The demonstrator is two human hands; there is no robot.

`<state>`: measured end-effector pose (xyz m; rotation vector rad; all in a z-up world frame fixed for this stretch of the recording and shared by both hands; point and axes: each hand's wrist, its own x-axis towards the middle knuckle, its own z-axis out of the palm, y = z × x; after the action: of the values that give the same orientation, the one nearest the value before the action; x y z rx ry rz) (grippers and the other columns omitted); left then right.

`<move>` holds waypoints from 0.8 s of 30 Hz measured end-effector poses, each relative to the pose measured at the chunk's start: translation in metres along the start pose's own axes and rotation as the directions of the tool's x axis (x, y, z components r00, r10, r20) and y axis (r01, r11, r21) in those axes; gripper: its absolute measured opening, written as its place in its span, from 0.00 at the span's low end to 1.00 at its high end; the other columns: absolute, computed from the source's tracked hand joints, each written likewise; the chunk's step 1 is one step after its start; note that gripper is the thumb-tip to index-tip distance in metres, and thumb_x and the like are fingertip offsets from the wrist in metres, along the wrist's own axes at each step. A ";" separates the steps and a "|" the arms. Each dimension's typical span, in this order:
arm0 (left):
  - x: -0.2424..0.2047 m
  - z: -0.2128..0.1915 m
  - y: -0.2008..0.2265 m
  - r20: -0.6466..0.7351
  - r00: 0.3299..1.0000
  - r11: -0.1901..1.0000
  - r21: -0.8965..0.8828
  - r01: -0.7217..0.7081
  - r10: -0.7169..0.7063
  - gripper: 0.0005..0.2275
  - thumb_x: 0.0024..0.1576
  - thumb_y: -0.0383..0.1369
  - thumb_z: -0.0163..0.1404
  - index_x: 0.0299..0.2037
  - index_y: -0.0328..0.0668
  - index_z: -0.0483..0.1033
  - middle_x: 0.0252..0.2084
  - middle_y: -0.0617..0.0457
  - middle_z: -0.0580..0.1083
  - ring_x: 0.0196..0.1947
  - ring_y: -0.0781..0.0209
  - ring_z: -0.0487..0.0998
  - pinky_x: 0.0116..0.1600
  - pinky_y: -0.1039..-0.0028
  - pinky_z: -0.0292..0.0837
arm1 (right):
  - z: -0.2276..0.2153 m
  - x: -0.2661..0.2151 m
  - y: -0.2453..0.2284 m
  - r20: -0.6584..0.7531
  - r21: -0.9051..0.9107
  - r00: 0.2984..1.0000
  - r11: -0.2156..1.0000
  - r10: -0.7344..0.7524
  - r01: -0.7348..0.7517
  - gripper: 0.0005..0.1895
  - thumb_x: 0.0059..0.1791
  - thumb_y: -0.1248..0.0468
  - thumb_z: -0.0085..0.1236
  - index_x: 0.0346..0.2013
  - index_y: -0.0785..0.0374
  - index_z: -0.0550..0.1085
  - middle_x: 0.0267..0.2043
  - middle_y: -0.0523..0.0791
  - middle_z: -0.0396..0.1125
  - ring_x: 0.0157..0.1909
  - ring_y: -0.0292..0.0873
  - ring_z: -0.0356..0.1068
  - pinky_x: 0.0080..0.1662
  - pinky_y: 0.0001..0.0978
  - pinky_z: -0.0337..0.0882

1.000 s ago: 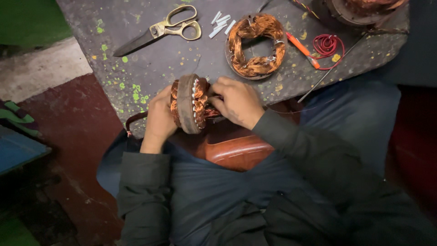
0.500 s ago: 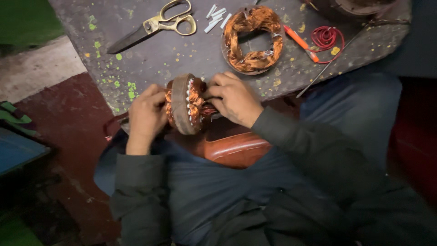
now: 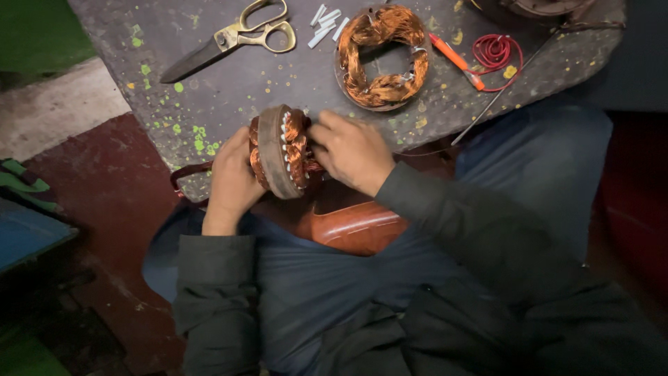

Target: The person winds copper wire around a toroidal core, secures the winding with red tape, and uses a wire stripper to prepare wire ends. The person also handles small white insulating sleeves and places them on the coil.

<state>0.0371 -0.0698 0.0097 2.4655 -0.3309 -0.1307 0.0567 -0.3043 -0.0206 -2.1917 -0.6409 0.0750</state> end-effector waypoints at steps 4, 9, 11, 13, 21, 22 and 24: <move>-0.003 0.002 0.001 0.001 0.998 0.994 -0.083 0.069 -0.069 0.11 0.54 0.28 0.57 0.46 0.33 0.77 0.45 0.43 0.75 0.47 0.38 0.76 0.50 0.58 0.73 | 0.002 0.005 0.004 0.094 0.066 0.996 0.998 -0.002 -0.004 0.11 0.44 0.64 0.63 0.40 0.62 0.75 0.42 0.47 0.65 0.42 0.55 0.71 0.41 0.49 0.71; -0.006 0.009 -0.009 -0.112 0.992 0.997 0.065 -0.046 0.053 0.12 0.55 0.26 0.57 0.49 0.34 0.76 0.52 0.42 0.74 0.50 0.38 0.76 0.53 0.58 0.74 | -0.004 0.002 0.009 0.049 0.135 0.997 0.990 -0.056 0.049 0.08 0.45 0.64 0.62 0.38 0.61 0.76 0.42 0.45 0.66 0.43 0.54 0.72 0.41 0.45 0.72; -0.012 0.002 -0.012 -0.042 0.998 0.988 0.143 0.053 -0.048 0.11 0.53 0.25 0.57 0.45 0.38 0.79 0.44 0.45 0.73 0.44 0.40 0.77 0.46 0.58 0.73 | -0.001 -0.001 0.006 0.039 0.119 0.999 0.993 0.010 -0.014 0.07 0.46 0.64 0.62 0.38 0.61 0.77 0.42 0.46 0.66 0.41 0.54 0.71 0.41 0.46 0.72; -0.016 -0.002 -0.012 -0.002 0.991 0.967 0.221 0.127 -0.130 0.08 0.51 0.26 0.58 0.41 0.37 0.79 0.39 0.47 0.72 0.39 0.42 0.77 0.42 0.57 0.72 | 0.001 -0.002 0.002 0.025 0.107 0.999 0.994 0.032 -0.034 0.07 0.47 0.64 0.63 0.37 0.61 0.77 0.40 0.46 0.66 0.41 0.53 0.71 0.42 0.46 0.72; -0.015 0.001 0.004 -0.064 0.991 0.974 0.191 0.126 -0.116 0.07 0.52 0.30 0.60 0.36 0.37 0.77 0.36 0.46 0.69 0.37 0.42 0.75 0.40 0.57 0.70 | 0.006 0.001 0.003 0.102 0.114 0.988 0.985 0.116 -0.127 0.07 0.47 0.60 0.63 0.35 0.60 0.77 0.38 0.47 0.67 0.39 0.56 0.70 0.41 0.49 0.71; -0.012 0.001 0.005 -0.069 0.997 0.987 0.151 0.054 -0.044 0.08 0.52 0.30 0.60 0.36 0.36 0.77 0.37 0.46 0.70 0.39 0.41 0.75 0.42 0.57 0.70 | 0.008 0.002 0.005 0.089 0.125 0.990 0.985 0.107 -0.117 0.09 0.47 0.61 0.63 0.36 0.62 0.76 0.39 0.48 0.67 0.40 0.57 0.70 0.42 0.49 0.70; -0.007 0.002 0.005 -0.080 0.992 0.994 0.071 -0.087 0.093 0.10 0.50 0.29 0.60 0.38 0.34 0.76 0.39 0.45 0.70 0.42 0.39 0.74 0.47 0.56 0.70 | 0.013 0.002 0.009 0.068 0.151 0.993 0.983 0.093 -0.102 0.12 0.45 0.61 0.62 0.39 0.65 0.74 0.41 0.50 0.67 0.43 0.60 0.70 0.43 0.50 0.70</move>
<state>0.0284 -0.0732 0.0111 2.5090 -0.4162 0.0218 0.0588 -0.2991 -0.0354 -2.0766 -0.5426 0.2353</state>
